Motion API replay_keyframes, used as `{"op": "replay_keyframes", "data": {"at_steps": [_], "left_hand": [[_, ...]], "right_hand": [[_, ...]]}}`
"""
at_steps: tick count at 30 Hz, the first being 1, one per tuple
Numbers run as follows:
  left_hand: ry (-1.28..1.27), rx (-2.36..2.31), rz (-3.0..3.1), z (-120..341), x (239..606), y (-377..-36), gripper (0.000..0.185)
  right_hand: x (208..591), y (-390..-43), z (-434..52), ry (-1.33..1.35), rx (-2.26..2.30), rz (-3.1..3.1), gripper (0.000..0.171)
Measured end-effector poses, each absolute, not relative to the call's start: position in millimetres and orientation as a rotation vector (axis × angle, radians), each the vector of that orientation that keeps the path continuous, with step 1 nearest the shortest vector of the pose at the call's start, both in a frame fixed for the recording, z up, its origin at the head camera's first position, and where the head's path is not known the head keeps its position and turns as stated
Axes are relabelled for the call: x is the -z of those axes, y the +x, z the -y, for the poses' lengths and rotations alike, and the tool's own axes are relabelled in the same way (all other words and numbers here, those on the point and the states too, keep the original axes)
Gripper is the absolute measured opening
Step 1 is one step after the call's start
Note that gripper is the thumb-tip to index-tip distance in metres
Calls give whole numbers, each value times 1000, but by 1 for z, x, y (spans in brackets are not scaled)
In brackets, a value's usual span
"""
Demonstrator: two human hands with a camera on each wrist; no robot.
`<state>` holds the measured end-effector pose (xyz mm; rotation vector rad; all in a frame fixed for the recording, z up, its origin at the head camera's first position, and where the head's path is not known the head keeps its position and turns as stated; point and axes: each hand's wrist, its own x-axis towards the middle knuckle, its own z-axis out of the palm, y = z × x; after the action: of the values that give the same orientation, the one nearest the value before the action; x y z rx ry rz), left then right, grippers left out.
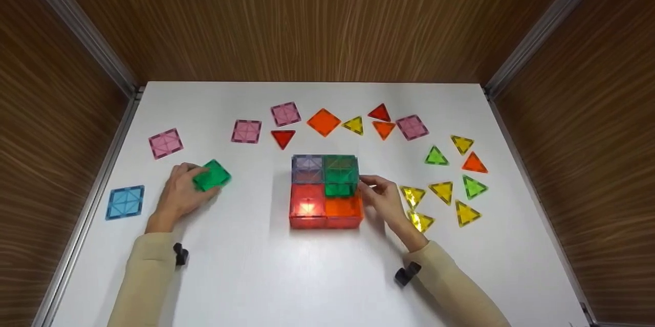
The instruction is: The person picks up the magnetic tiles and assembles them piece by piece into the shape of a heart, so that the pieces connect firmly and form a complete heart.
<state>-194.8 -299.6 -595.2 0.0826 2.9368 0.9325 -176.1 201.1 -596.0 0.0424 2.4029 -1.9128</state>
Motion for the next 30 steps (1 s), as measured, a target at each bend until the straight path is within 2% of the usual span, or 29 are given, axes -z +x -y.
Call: {"op": "replay_keyframes", "data": {"at_steps": [12,20,30], "left_hand": [[580,-1127,-2972,196,552,-199,54],[1045,-1097,-2872,130,533,-189,55],[1248,-910,-2752,73,530,-182,53]], "right_hand": [[593,-175,-200,82,1922,-2375,27],[595,-176,-201,78,1912,-2391,25],[595,-176,-199,66,1893,-2430,22]]}}
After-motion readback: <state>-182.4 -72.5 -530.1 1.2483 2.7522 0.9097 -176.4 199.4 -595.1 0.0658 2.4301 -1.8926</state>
